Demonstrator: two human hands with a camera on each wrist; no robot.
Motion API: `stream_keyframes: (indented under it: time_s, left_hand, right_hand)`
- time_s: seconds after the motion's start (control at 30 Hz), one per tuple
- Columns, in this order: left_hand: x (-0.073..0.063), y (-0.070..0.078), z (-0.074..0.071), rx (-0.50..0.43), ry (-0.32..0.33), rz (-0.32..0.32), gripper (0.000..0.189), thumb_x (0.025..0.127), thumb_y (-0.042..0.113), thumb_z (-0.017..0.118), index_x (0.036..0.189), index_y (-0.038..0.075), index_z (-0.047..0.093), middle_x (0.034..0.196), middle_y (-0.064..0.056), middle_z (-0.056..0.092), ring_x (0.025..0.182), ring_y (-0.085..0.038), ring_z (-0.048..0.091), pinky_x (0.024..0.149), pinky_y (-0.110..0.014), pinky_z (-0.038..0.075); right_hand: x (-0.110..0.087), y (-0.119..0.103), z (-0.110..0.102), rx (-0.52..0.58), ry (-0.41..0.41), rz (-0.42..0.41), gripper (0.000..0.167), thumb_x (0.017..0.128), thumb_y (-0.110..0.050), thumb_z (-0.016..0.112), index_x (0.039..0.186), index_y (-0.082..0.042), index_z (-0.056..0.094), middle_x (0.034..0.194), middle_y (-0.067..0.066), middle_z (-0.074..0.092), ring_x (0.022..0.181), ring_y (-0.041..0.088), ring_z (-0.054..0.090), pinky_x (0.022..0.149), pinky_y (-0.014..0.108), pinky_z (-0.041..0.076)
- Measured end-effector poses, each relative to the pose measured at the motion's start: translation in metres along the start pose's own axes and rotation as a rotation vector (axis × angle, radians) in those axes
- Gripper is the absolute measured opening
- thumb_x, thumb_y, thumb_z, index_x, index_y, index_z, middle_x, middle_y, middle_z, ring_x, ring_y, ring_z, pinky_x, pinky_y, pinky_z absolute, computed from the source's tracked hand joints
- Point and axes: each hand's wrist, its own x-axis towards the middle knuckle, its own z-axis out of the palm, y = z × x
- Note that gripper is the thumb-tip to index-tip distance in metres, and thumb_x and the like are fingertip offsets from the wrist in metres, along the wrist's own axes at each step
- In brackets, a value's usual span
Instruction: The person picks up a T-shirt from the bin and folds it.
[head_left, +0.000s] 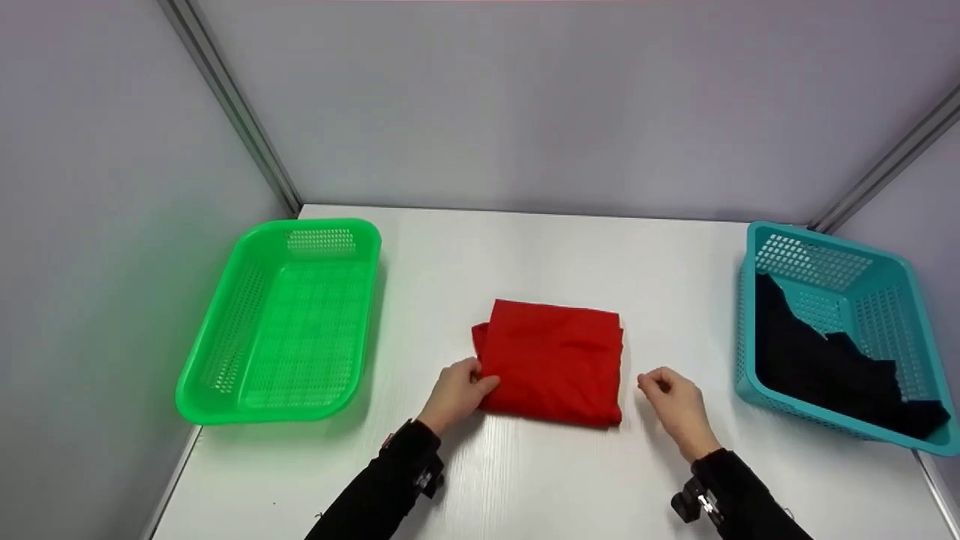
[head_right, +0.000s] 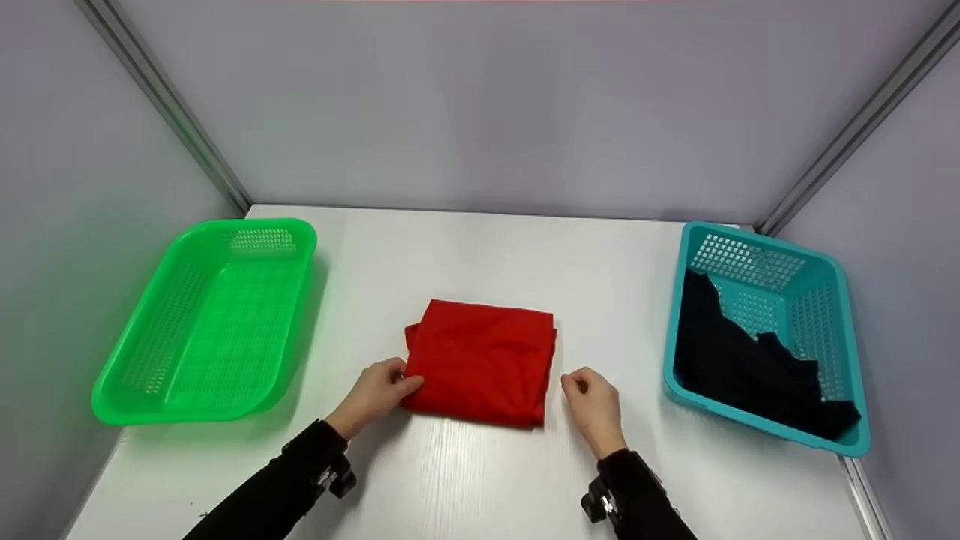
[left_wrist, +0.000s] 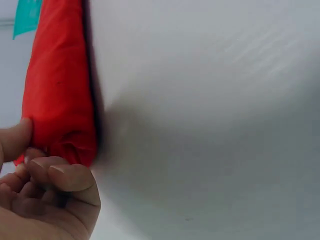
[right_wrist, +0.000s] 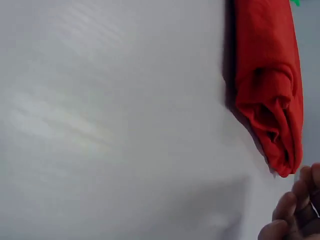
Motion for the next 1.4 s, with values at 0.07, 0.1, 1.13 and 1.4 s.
stream_keyframes:
  time_s: [0.07, 0.1, 1.13, 1.4]
  left_hand:
    - [-0.001, -0.002, -0.001, -0.02, -0.01, -0.018, 0.018, 0.096, 0.015, 0.073, 0.09, 0.005, 0.06, 0.074, 0.0, 0.056, 0.069, -0.014, 0.049, 0.065, -0.029, 0.042]
    - [-0.002, -0.003, -0.001, -0.031, -0.019, -0.021, 0.018, 0.095, 0.014, 0.074, 0.09, 0.004, 0.06, 0.073, 0.0, 0.055, 0.068, -0.014, 0.048, 0.064, -0.029, 0.041]
    - [-0.026, -0.011, 0.001, -0.538, -0.213, -0.18, 0.011, 0.095, -0.008, 0.061, 0.099, -0.001, 0.054, 0.085, -0.03, 0.073, 0.063, -0.03, 0.075, 0.06, -0.045, 0.062]
    - [-0.024, -0.017, -0.001, -0.386, -0.187, -0.144, 0.013, 0.094, -0.011, 0.062, 0.093, 0.001, 0.058, 0.083, -0.023, 0.07, 0.06, -0.027, 0.073, 0.054, -0.04, 0.061]
  right_hand:
    - [-0.005, -0.002, 0.005, 0.008, -0.067, 0.024, 0.026, 0.101, -0.03, 0.069, 0.095, -0.004, 0.071, 0.082, 0.002, 0.064, 0.077, 0.015, 0.054, 0.067, 0.025, 0.043]
    - [-0.007, -0.003, 0.01, 0.013, -0.101, 0.034, 0.027, 0.1, -0.032, 0.07, 0.095, -0.005, 0.071, 0.079, 0.001, 0.062, 0.075, 0.015, 0.054, 0.065, 0.025, 0.043]
    - [-0.026, 0.005, 0.012, 0.351, -0.187, 0.204, 0.012, 0.098, -0.013, 0.07, 0.103, -0.002, 0.067, 0.074, 0.001, 0.054, 0.062, 0.014, 0.048, 0.055, 0.024, 0.04]
    - [-0.028, 0.006, 0.009, 0.328, -0.208, 0.21, 0.005, 0.092, -0.003, 0.056, 0.088, -0.003, 0.059, 0.06, -0.003, 0.043, 0.047, 0.009, 0.037, 0.045, 0.022, 0.032]
